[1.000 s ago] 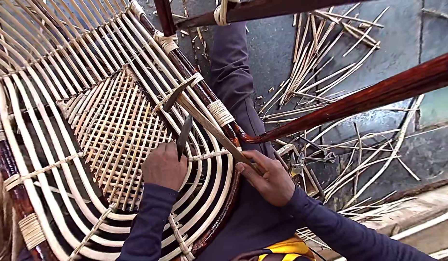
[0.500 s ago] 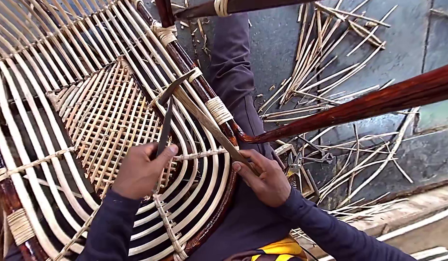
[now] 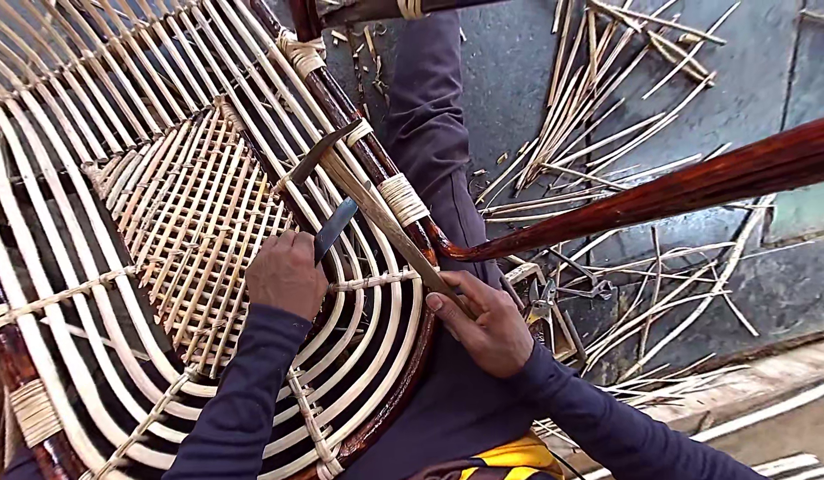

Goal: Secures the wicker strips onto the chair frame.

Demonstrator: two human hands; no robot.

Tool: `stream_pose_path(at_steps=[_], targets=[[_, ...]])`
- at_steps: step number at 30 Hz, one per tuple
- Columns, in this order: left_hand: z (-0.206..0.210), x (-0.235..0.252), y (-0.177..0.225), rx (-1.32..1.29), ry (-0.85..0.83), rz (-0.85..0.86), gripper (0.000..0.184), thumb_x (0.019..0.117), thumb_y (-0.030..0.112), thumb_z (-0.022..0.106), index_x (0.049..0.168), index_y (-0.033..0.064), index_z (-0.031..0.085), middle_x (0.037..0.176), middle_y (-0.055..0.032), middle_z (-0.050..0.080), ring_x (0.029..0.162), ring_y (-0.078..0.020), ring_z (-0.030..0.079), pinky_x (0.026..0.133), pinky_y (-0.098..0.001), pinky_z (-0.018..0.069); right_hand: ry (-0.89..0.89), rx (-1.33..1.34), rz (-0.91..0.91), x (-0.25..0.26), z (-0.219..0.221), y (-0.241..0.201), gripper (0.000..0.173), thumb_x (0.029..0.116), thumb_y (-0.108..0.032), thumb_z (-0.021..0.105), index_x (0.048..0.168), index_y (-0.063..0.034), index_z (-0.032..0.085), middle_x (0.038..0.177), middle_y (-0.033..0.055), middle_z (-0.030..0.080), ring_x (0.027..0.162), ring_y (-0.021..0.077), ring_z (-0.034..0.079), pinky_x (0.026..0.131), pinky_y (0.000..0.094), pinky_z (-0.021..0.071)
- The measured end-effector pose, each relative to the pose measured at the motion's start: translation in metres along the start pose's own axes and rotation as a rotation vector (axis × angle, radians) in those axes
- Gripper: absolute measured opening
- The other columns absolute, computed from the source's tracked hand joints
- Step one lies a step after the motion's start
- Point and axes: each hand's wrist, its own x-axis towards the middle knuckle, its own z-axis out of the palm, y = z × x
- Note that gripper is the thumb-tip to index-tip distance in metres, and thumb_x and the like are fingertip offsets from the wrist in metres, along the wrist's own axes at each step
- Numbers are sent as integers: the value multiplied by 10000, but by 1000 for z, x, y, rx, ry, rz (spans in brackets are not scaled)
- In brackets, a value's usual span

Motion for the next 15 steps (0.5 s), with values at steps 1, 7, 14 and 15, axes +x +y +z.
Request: stream_pose_path(at_steps=[1, 7, 14, 15], targets=[[-2, -1, -1, -3, -29, 3, 218, 971, 171, 677, 1093, -5, 718, 1082, -212, 714, 1034, -416, 694, 804, -590, 572, -1, 3, -1, 0, 0, 1, 298, 1022, -343, 613, 1238, -144, 661, 708, -64, 644, 500, 58, 560, 440, 265, 506], [-6, -24, -27, -124, -52, 106, 174, 1006, 199, 658, 1036, 42, 727, 1007, -148, 722, 922, -351, 706, 758, -578, 573, 6, 24, -3, 0, 0, 2, 287, 1024, -321, 616, 1237, -134, 662, 718, -59, 647, 498, 62, 557, 436, 263, 503], [7, -7, -13, -102, 38, 34, 249, 998, 264, 674, 1177, 117, 764, 1038, -141, 738, 1005, -357, 710, 785, -576, 575, 6, -3, -19, 3, 1, 1, 289, 1022, -323, 616, 1235, -134, 662, 685, -62, 635, 476, 58, 548, 420, 263, 498], [7, -3, -10, -69, 31, 23, 225, 1001, 235, 663, 1149, 97, 763, 1043, -147, 737, 1015, -367, 708, 784, -578, 574, 4, -2, -21, 3, 1, 1, 292, 1022, -327, 615, 1239, -137, 661, 687, -60, 635, 475, 61, 546, 420, 266, 497]])
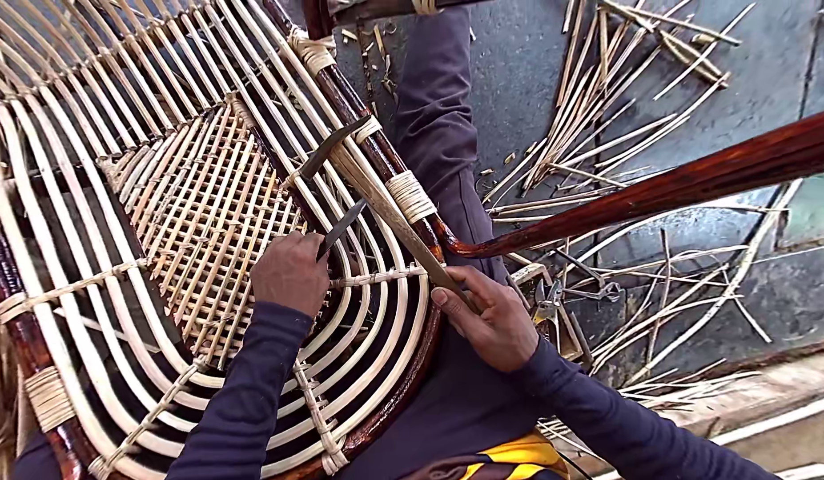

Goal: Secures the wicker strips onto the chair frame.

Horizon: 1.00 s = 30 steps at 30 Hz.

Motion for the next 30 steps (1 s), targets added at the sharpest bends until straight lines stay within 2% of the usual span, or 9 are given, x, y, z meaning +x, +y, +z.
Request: stream_pose_path(at_steps=[5, 7, 10, 12, 16, 20, 22, 26, 30], targets=[[-14, 5, 9, 58, -155, -61, 233, 1030, 225, 625, 1119, 29, 716, 1096, -193, 722, 1043, -408, 697, 812, -617, 564, 6, 22, 16, -2, 1, 2, 300, 1022, -338, 611, 1250, -151, 666, 713, -61, 649, 509, 60, 561, 456, 271, 507], [-27, 0, 2, -83, -243, -53, 215, 1036, 256, 621, 1064, 66, 715, 957, -156, 711, 893, -369, 699, 750, -629, 555, 2, 37, 20, -3, 0, 2, 294, 1023, -329, 615, 1250, -151, 669, 727, -61, 658, 519, 59, 568, 464, 272, 513], [-39, -24, -13, -332, -270, -43, 180, 1024, 333, 637, 1010, 176, 726, 777, -2, 663, 657, -187, 630, 592, -481, 538, 1, 30, 21, -3, -1, 2, 273, 1023, -311, 616, 1239, -154, 671, 713, -70, 643, 505, 53, 553, 443, 264, 499], [-46, -42, -23, -604, -229, -207, 328, 1049, 440, 562, 966, 170, 728, 653, 14, 646, 518, -141, 618, 484, -373, 557, -6, 31, 16, -1, 1, 0, 274, 1022, -318, 615, 1233, -150, 667, 694, -72, 629, 488, 52, 537, 429, 258, 486], [-50, -65, -25, -1024, -237, -461, 488, 1092, 527, 332, 1282, 143, 566, 680, -76, 601, 497, -226, 610, 435, -384, 566, -7, 42, 27, -1, 1, 0, 284, 1024, -337, 611, 1236, -155, 663, 677, -64, 625, 465, 64, 531, 410, 267, 484], [-34, -83, 9, -1120, -416, -413, 593, 1064, 329, 376, 1636, 243, 247, 802, -84, 633, 554, -225, 616, 483, -390, 571, -1, 21, 1, 0, 1, 0, 285, 1026, -347, 600, 1235, -165, 664, 672, -70, 621, 462, 67, 530, 402, 274, 482], [-25, -87, 20, -1125, -490, -370, 696, 1035, 259, 433, 1673, 277, 155, 797, -73, 641, 561, -207, 619, 509, -375, 573, 0, 25, -1, -3, 2, 1, 299, 1027, -353, 599, 1260, -175, 659, 671, -61, 620, 461, 79, 528, 404, 287, 485], [-22, -92, 29, -1301, -379, -347, 573, 1062, 266, 459, 1619, 190, 350, 754, -82, 625, 502, -195, 579, 459, -337, 544, -25, 16, 6, -3, -1, 7, 329, 1025, -403, 593, 1293, -221, 652, 631, -49, 603, 438, 104, 519, 399, 311, 485], [-11, -100, 35, -1127, -112, -416, 511, 1072, 317, 406, 1552, 150, 465, 684, -20, 633, 447, -170, 582, 429, -352, 564, -39, 14, 21, -3, -2, 10, 326, 1022, -408, 594, 1298, -243, 653, 596, -33, 580, 412, 118, 495, 378, 316, 461]])
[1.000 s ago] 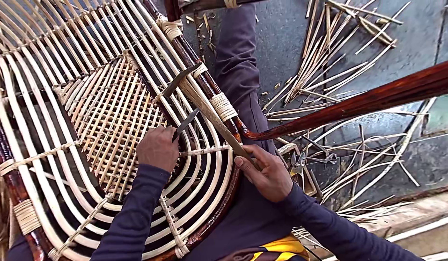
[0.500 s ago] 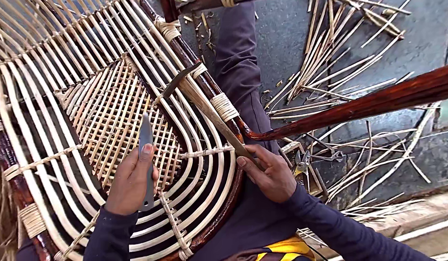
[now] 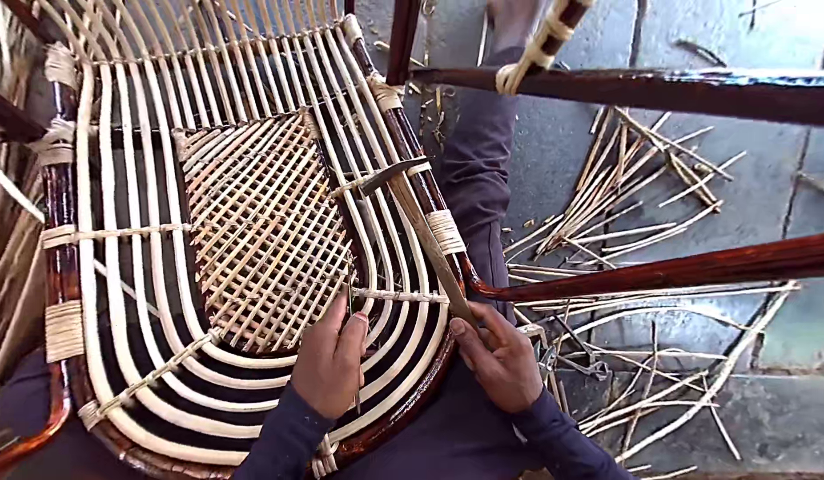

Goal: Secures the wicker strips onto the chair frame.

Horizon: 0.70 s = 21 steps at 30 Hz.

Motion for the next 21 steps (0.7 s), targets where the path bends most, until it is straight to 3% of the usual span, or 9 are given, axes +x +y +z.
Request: stream_pose_path(at_steps=[8, 11, 15, 19, 21], targets=[[4, 6, 1, 86, -6, -34, 483, 1098, 341, 348, 1461, 89, 545, 671, -17, 656, 438, -153, 599, 429, -341, 574, -44, -42, 51, -3, -5, -11, 338, 1033, -413, 560, 1328, -262, 630, 571, -17, 555, 396, 139, 489, 368, 331, 459], [8, 8, 3, 118, 8, -75, 442, 1104, 361, 321, 1329, 112, 608, 671, -30, 661, 450, -167, 610, 433, -368, 568, -72, -290, -74, -7, -21, -22, 388, 1071, -382, 469, 1411, -248, 598, 650, -56, 591, 480, 99, 540, 432, 335, 502], [16, 8, 9, 113, 1, -147, 475, 1107, 394, 314, 1420, 120, 544, 685, -48, 642, 450, -177, 596, 439, -383, 563, -96, -670, -261, -9, -61, -41, 414, 1056, -385, 437, 1370, -226, 655, 613, -8, 609, 454, 155, 544, 399, 431, 440], [11, 12, 15, 34, -29, -183, 450, 1107, 378, 329, 1343, 105, 598, 694, -64, 663, 443, -197, 600, 424, -395, 559, -59, -569, -309, -10, -80, -83, 393, 1083, -339, 467, 1430, -214, 603, 728, 14, 649, 537, 112, 579, 464, 350, 500], [10, 10, 13, 8, -32, -178, 435, 1112, 376, 333, 1290, 95, 614, 679, -76, 655, 423, -210, 589, 405, -405, 550, -61, -587, -315, -10, -74, -88, 380, 1082, -338, 461, 1405, -190, 595, 695, 7, 611, 516, 119, 551, 447, 354, 476]])
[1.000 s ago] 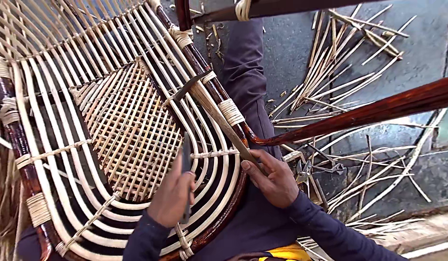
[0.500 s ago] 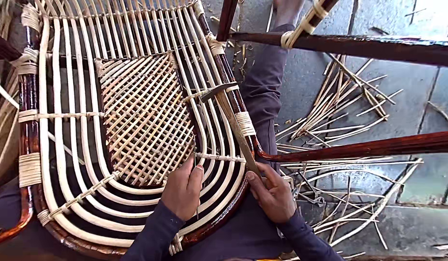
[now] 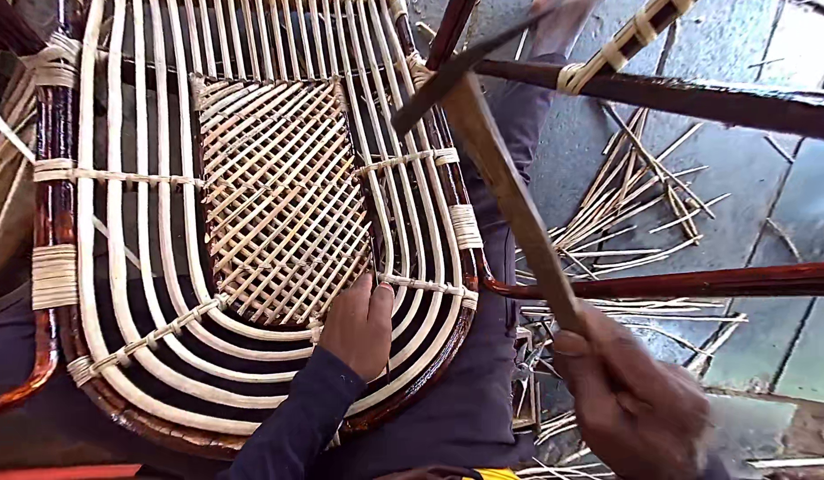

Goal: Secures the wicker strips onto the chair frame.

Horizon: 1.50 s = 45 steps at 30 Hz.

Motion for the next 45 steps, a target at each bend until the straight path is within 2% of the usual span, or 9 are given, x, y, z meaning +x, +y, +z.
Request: stream_pose_path(at_steps=[3, 9, 12, 15, 21, 31, 36, 41, 45], targets=[[-1, 0, 0, -5, -12, 2, 407, 1108, 373, 344, 1216, 100, 626, 677, -79, 650, 421, -211, 581, 409, -401, 544, -168, -141, -10, 5, 10, 14, 417, 1033, -397, 415, 1309, -233, 682, 530, -59, 525, 413, 135, 505, 369, 413, 422], [0, -4, -15, -86, -8, 84, 406, 1098, 370, 343, 1144, 82, 626, 651, -84, 631, 427, -221, 577, 404, -395, 529, 98, 139, 69, 22, -22, -20, 404, 1073, -310, 478, 1445, -184, 575, 705, -21, 589, 486, 93, 500, 415, 320, 451], [11, -9, -26, 116, 163, 371, 500, 1090, 370, 372, 1443, 70, 561, 676, 11, 635, 513, -125, 583, 492, -364, 552, 181, 246, 159, 20, -15, -16, 415, 1077, -333, 468, 1452, -175, 553, 657, -23, 554, 438, 118, 465, 366, 326, 426], [18, -11, -21, 257, 313, 628, 572, 1066, 347, 432, 1514, -4, 485, 753, 0, 686, 562, -93, 585, 532, -337, 557, 108, 271, 213, 13, -2, -4, 386, 1076, -335, 479, 1427, -210, 578, 638, -26, 554, 443, 111, 479, 380, 316, 441], [11, 19, -12, 225, 240, 326, 539, 1100, 382, 335, 1473, 46, 530, 667, 1, 638, 547, -142, 615, 538, -411, 571, -31, 241, 207, 3, 26, 7, 392, 1071, -379, 477, 1419, -254, 606, 655, -64, 577, 475, 84, 511, 412, 318, 469], [14, 21, -14, 229, 250, 269, 517, 1095, 364, 316, 1378, 51, 615, 699, -8, 660, 594, -152, 646, 573, -431, 576, -65, -183, 6, 11, 27, 7, 447, 1051, -358, 415, 1378, -174, 658, 572, -27, 575, 429, 157, 526, 372, 410, 411], [9, 22, -11, 132, 202, 232, 476, 1095, 354, 325, 1250, 56, 662, 673, -25, 658, 510, -165, 619, 472, -419, 552, 161, 26, -24, 29, 0, -22, 397, 1074, -245, 507, 1449, -140, 584, 810, 36, 682, 592, 113, 605, 498, 343, 524], [5, 21, -6, 100, 202, 240, 429, 1094, 323, 358, 1133, 54, 690, 640, -10, 642, 513, -146, 603, 506, -386, 542, -111, -179, 51, 27, 18, 4, 420, 1033, -379, 450, 1347, -214, 674, 524, -28, 556, 414, 187, 539, 378, 456, 432], [3, 20, -7, 123, 197, 239, 422, 1088, 310, 347, 969, 66, 671, 631, -24, 644, 491, -162, 602, 467, -402, 523, 101, -13, 15, 36, -5, -20, 375, 1066, -259, 506, 1401, -149, 635, 759, 24, 672, 555, 127, 594, 470, 375, 506]])
